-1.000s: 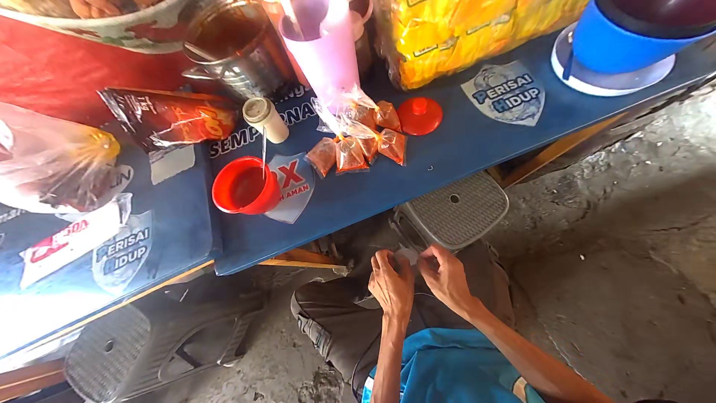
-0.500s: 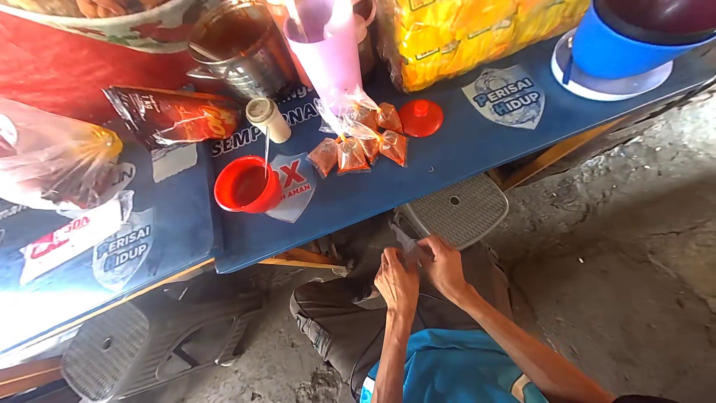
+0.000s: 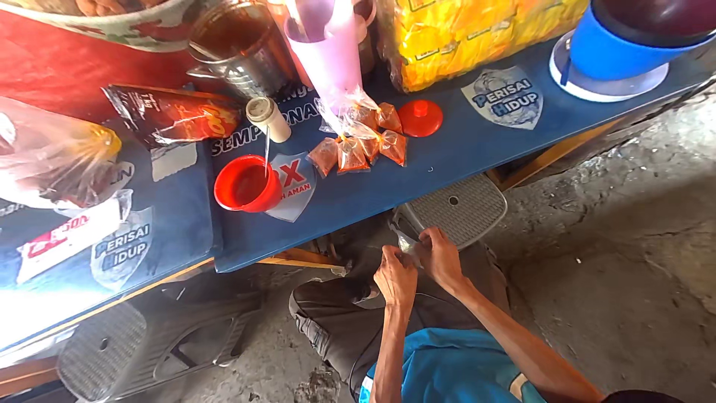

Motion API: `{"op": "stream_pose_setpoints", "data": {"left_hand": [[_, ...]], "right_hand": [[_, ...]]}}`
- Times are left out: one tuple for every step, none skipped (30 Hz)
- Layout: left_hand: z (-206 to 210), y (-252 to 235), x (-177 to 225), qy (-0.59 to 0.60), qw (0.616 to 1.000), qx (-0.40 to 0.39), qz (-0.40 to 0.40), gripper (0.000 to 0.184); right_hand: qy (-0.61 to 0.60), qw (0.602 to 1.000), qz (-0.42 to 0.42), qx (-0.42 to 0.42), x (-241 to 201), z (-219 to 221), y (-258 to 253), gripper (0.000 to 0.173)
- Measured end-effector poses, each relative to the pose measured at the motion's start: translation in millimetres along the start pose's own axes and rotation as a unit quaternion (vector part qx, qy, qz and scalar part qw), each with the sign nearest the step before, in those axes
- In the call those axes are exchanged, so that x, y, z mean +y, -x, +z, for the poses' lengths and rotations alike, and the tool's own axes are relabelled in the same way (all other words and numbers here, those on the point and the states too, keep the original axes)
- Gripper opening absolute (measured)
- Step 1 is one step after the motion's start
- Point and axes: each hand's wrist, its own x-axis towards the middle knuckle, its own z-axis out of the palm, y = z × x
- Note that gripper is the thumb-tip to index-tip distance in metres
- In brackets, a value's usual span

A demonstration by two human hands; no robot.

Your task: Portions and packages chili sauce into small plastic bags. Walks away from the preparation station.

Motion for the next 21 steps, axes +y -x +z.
{"op": "stream_pose_setpoints", "data": {"left_hand": [[-1.9, -0.7, -0.8, -0.007, 1.0, -0.008, -0.007, 0.021], [-3.3, -1.8, -3.0, -0.006, 1.0, -0.01, 0.002, 0.022], [-5.8, -3.8, -7.2, 0.01, 0.999, -0.013, 0.027, 0.025], [-9.7, -6.1, -14.2, 0.045, 0.996, -0.029, 0.067, 0.033], [-14.0, -8.4, -23.0, 0.089, 0.988, -0.055, 0.115, 0.047], [-19.6, -10.2, -29.9, 0.118, 0.977, -0.091, 0.155, 0.064], [-26.8, -11.2, -32.4, 0.125, 0.967, -0.125, 0.182, 0.079], [-33.8, -11.1, -31.0, 0.111, 0.962, -0.149, 0.201, 0.087], [-38.0, -10.0, -28.0, 0.089, 0.96, -0.155, 0.217, 0.085], [-39.0, -8.8, -26.2, 0.071, 0.959, -0.145, 0.233, 0.077], [-36.7, -8.1, -27.1, 0.064, 0.959, -0.121, 0.25, 0.066], [-31.9, -8.5, -30.2, 0.067, 0.958, -0.085, 0.266, 0.054], [-27.8, -9.5, -33.9, 0.08, 0.956, -0.049, 0.278, 0.044], [-26.8, -10.2, -36.6, 0.098, 0.956, -0.029, 0.275, 0.037], [-29.7, -10.4, -38.3, 0.118, 0.959, -0.029, 0.255, 0.034], [-35.9, -10.9, -39.7, 0.134, 0.965, -0.042, 0.222, 0.035], [-43.8, -11.9, -41.2, 0.144, 0.971, -0.057, 0.183, 0.038], [-52.2, -13.5, -43.2, 0.15, 0.976, -0.069, 0.144, 0.041], [-59.9, -15.7, -46.1, 0.151, 0.979, -0.076, 0.114, 0.043], [-66.9, -18.2, -49.2, 0.149, 0.981, -0.077, 0.094, 0.044], [-72.9, -20.6, -52.0, 0.147, 0.983, -0.075, 0.086, 0.044]], "right_hand": [[0.002, 1.0, 0.014, -0.014, -2.2, -2.1, -1.1, 0.031], [0.001, 0.999, 0.027, -0.026, -3.8, -3.6, -2.4, 0.032], [-0.004, 0.998, 0.041, -0.04, -5.3, -5.8, -4.1, 0.034], [-0.013, 0.996, 0.058, -0.061, -6.9, -9.9, -5.9, 0.037], [-0.025, 0.993, 0.072, -0.087, -7.6, -15.1, -7.5, 0.04], [-0.038, 0.989, 0.085, -0.117, -8.0, -20.5, -9.3, 0.045], [-0.05, 0.984, 0.093, -0.146, -9.2, -24.6, -11.3, 0.049], [-0.061, 0.979, 0.095, -0.173, -11.8, -26.7, -12.6, 0.053], [-0.074, 0.974, 0.091, -0.196, -15.0, -27.3, -12.9, 0.055], [-0.088, 0.969, 0.086, -0.214, -18.8, -26.1, -12.2, 0.056], [-0.102, 0.966, 0.08, -0.225, -23.4, -24.0, -11.4, 0.056], [-0.112, 0.963, 0.076, -0.235, -29.2, -22.9, -11.0, 0.055], [-0.122, 0.96, 0.071, -0.241, -34.2, -21.9, -11.1, 0.055], [-0.131, 0.958, 0.067, -0.246, -39.4, -22.3, -11.3, 0.058], [-0.14, 0.956, 0.058, -0.251, -44.3, -24.2, -11.1, 0.061], [-0.152, 0.955, 0.039, -0.252, -48.4, -26.6, -9.8, 0.063], [-0.159, 0.956, 0.009, -0.245, -52.1, -29.1, -7.5, 0.064], [-0.158, 0.961, -0.036, -0.225, -55.6, -31.8, -4.0, 0.064], [-0.152, 0.964, -0.095, -0.195, -59.0, -34.3, -0.5, 0.061], [-0.142, 0.964, -0.158, -0.163, -62.8, -36.7, 1.7, 0.056], [-0.123, 0.958, -0.215, -0.143, -66.9, -39.2, 2.4, 0.051]]}}
